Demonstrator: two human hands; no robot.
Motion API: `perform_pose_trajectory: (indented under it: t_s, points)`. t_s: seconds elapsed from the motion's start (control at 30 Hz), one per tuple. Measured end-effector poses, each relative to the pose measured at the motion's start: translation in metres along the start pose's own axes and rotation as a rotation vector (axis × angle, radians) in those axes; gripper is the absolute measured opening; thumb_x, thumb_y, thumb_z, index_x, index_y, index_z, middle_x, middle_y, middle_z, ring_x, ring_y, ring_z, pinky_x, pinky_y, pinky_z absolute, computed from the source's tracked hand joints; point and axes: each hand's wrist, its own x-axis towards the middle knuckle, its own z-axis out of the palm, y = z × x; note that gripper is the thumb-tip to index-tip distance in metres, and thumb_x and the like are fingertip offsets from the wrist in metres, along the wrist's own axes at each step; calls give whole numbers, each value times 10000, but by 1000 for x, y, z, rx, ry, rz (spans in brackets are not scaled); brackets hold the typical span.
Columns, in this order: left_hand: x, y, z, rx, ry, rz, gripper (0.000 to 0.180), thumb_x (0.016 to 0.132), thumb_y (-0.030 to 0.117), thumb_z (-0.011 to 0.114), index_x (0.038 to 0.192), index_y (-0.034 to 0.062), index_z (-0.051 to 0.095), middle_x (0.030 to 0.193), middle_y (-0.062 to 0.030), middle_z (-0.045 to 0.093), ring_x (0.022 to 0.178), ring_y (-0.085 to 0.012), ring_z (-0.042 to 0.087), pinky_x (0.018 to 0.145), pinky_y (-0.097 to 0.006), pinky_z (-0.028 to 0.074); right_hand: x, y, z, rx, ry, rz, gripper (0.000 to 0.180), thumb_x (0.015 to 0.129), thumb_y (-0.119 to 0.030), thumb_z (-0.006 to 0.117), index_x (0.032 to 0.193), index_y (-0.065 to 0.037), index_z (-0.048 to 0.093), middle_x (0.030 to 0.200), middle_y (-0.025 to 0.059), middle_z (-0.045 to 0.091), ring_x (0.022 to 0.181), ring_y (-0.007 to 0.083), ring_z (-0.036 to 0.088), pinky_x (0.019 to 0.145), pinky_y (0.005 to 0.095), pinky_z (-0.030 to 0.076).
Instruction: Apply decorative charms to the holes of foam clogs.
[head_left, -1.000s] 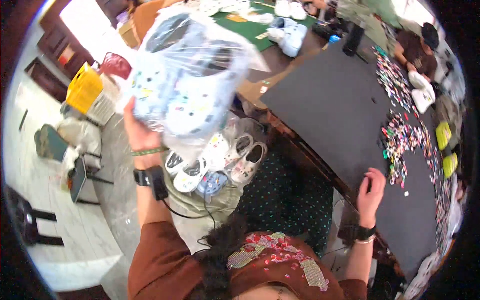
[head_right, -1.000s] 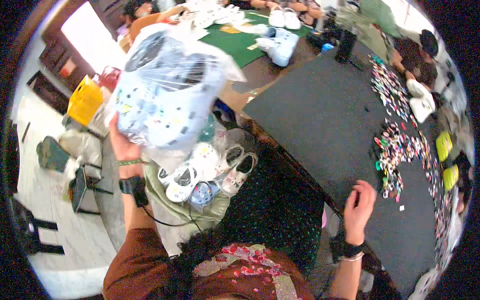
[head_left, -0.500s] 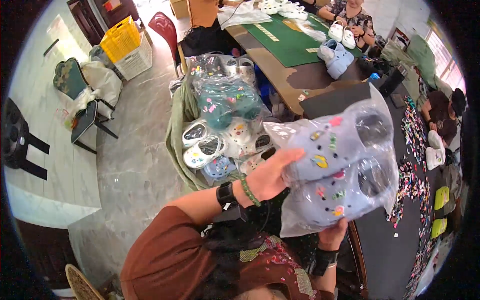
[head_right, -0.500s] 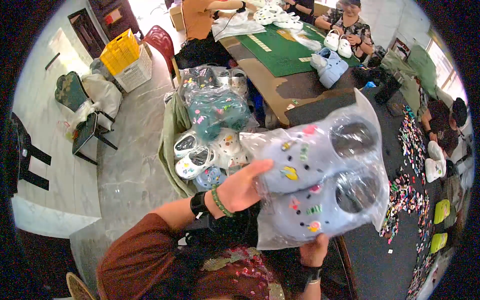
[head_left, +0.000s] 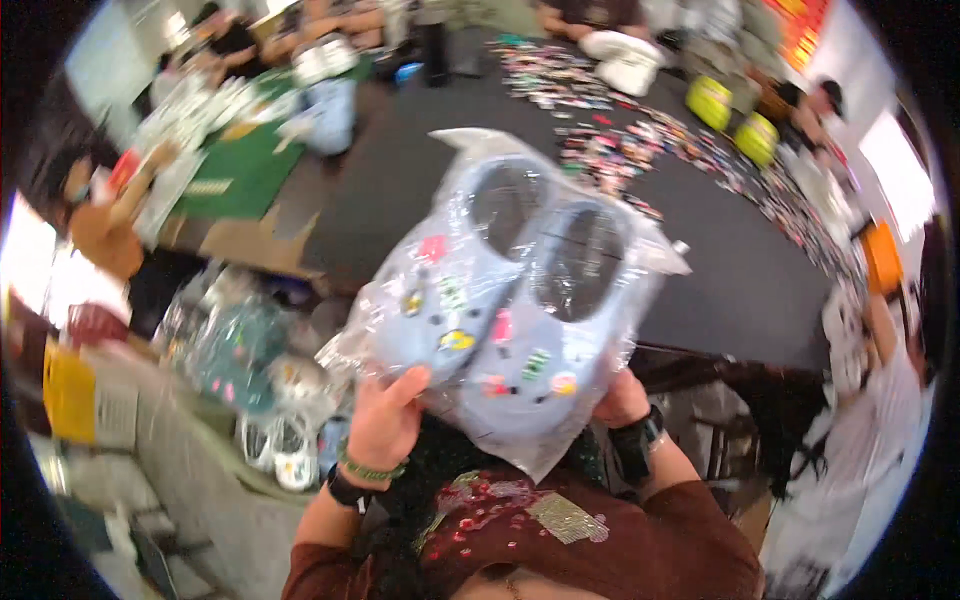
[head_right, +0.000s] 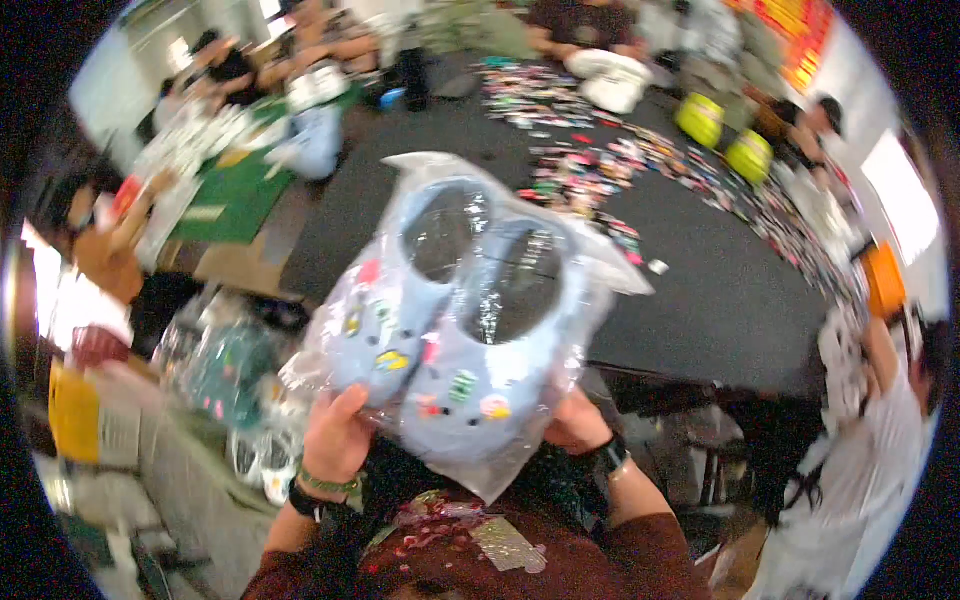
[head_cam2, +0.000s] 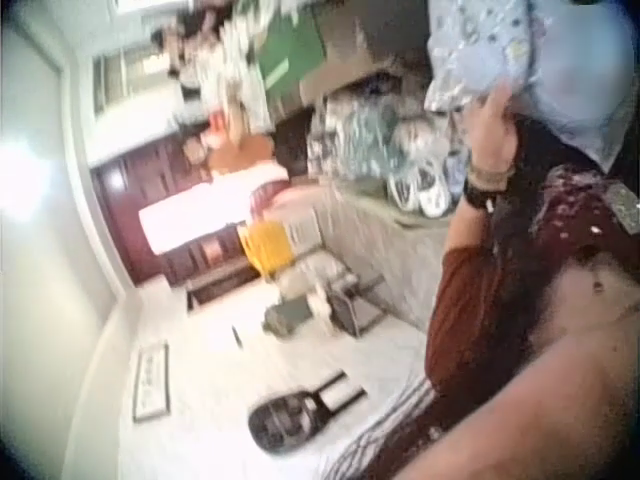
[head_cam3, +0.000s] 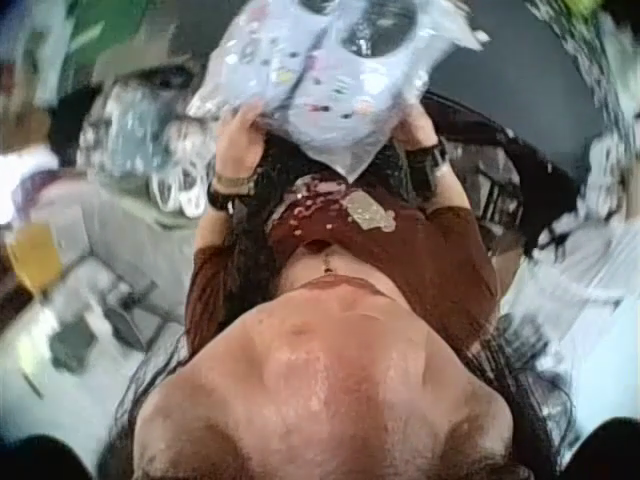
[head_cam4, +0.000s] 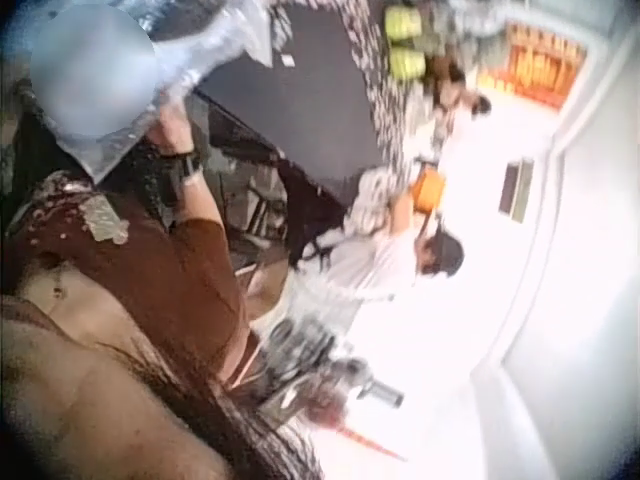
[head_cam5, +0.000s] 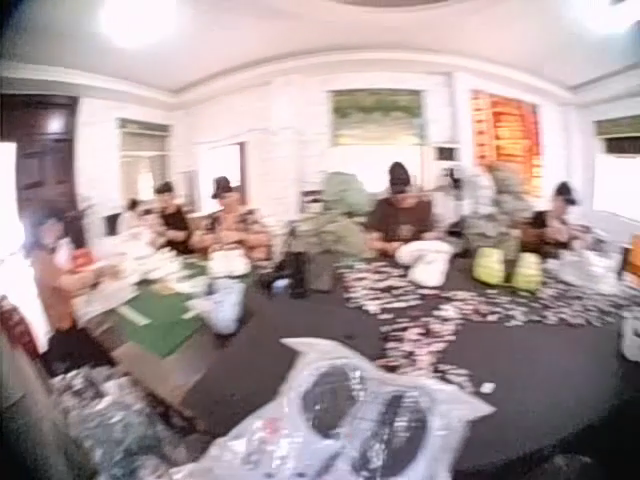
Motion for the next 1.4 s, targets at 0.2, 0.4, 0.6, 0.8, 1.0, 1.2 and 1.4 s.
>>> perform_pose_trajectory:
  t_s: [0.2, 0.4, 0.6, 0.8, 1.0, 1.2, 1.4]
  points:
    - [20, -27, 26, 72, -16, 40, 613, 843, 55, 658, 1395, 1, 399, 1308, -125, 557, 1199, -271, 555, 1043, -412, 430, -12, -28, 26, -19, 65, -71, 745, 814, -184, 758, 1420, -10, 362, 1329, 124, 544, 1203, 236, 555, 1030, 421, 453]
    - [45, -33, 71, 165, -291, 98, 724, 843, 109, 695, 1448, 12, 310, 1387, -131, 485, 1270, -272, 491, 1083, -401, 382, -32, -56, 2, -20, 104, -310, 760, 832, -246, 724, 1432, 18, 340, 1343, 161, 543, 1222, 270, 552, 1056, 421, 438]
    - [67, -42, 107, 248, -532, 162, 690, 864, 196, 723, 1412, 48, 332, 1433, -150, 433, 1267, -311, 511, 1044, -444, 431, -42, -114, -51, 109, 195, -501, 659, 886, -296, 641, 1380, 67, 402, 1318, 184, 568, 1180, 296, 591, 1033, 431, 472]
    - [78, -30, 83, 485, -341, 18, 251, 929, -29, 542, 1178, -27, 511, 1129, -178, 638, 1033, -279, 656, 917, -365, 529, -35, -219, -134, -61, 573, -723, 428, 974, -230, 523, 1317, 22, 475, 1264, 151, 598, 1122, 270, 614, 979, 420, 509]
    - [68, -10, 23, 495, -53, 61, 181, 942, 7, 552, 1115, -40, 529, 1050, -176, 669, 960, -247, 675, 869, -320, 531, -6, -344, -224, -138, 636, -871, 492, 920, -265, 636, 1332, -34, 497, 1300, 119, 577, 1181, 270, 561, 1016, 424, 458]
    - [58, -9, -12, 537, 155, 72, 155, 956, 86, 588, 1075, 1, 539, 1006, -137, 654, 888, -202, 667, 798, -294, 543, -12, -458, -353, -975, 858, -965, 610, 932, -394, 610, 1406, -38, 467, 1423, 113, 518, 1293, 291, 492, 1093, 462, 356]
    - [56, -30, -32, 487, 154, 15, 140, 952, 78, 563, 1054, -15, 550, 972, -134, 651, 866, -204, 662, 806, -319, 553, -48, -467, -437, -1265, 1792, -292, 1064, 793, -439, 756, 1436, 178, 175, 1504, 281, 339, 1434, 321, 288, 1163, 387, 235]
